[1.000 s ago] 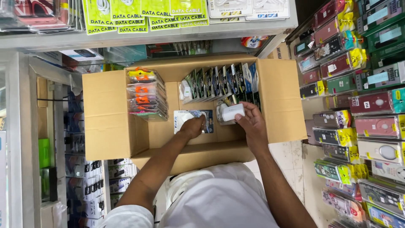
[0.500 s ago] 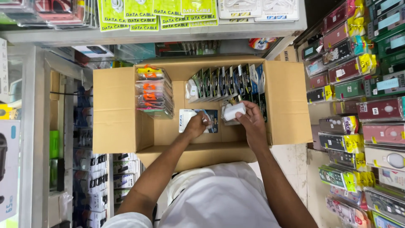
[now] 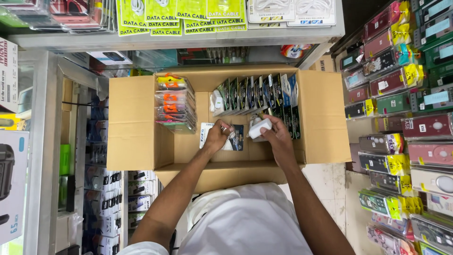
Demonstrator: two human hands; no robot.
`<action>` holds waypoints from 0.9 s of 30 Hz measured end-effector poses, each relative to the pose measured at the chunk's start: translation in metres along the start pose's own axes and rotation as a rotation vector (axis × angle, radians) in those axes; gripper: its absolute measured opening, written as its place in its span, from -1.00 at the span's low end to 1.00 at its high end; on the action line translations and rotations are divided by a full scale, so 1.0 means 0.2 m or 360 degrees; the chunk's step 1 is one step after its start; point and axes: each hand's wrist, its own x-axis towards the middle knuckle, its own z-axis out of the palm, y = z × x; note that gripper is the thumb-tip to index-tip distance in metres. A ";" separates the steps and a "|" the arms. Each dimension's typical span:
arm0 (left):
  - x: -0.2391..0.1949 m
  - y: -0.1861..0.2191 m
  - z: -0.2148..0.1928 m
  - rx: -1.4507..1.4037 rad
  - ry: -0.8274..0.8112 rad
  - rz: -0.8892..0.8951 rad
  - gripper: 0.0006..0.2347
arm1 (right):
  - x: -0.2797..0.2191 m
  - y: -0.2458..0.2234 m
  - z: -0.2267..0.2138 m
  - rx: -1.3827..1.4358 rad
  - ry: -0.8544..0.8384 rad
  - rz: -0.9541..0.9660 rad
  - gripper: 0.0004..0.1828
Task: The person unpacks a white charger and cable from a blister pack, inspects both items, then places them back into the packaging and returns the pack to a cardboard box. The person repeats this process with a second charger and cable.
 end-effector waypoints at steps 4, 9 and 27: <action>-0.05 0.08 -0.03 -0.0008 0.0029 -0.0097 -0.76 | 0.06 0.08 0.01 -0.0063 -0.0110 0.0125 -0.52; -0.05 0.07 -0.02 -0.0077 0.0128 -0.0053 -0.78 | 0.15 0.12 0.08 -0.0261 -0.0385 0.0409 -0.57; 0.03 -0.17 0.11 -0.0194 0.0300 0.0028 -0.80 | 0.28 0.54 -0.02 -0.0806 -0.0598 0.0471 -0.61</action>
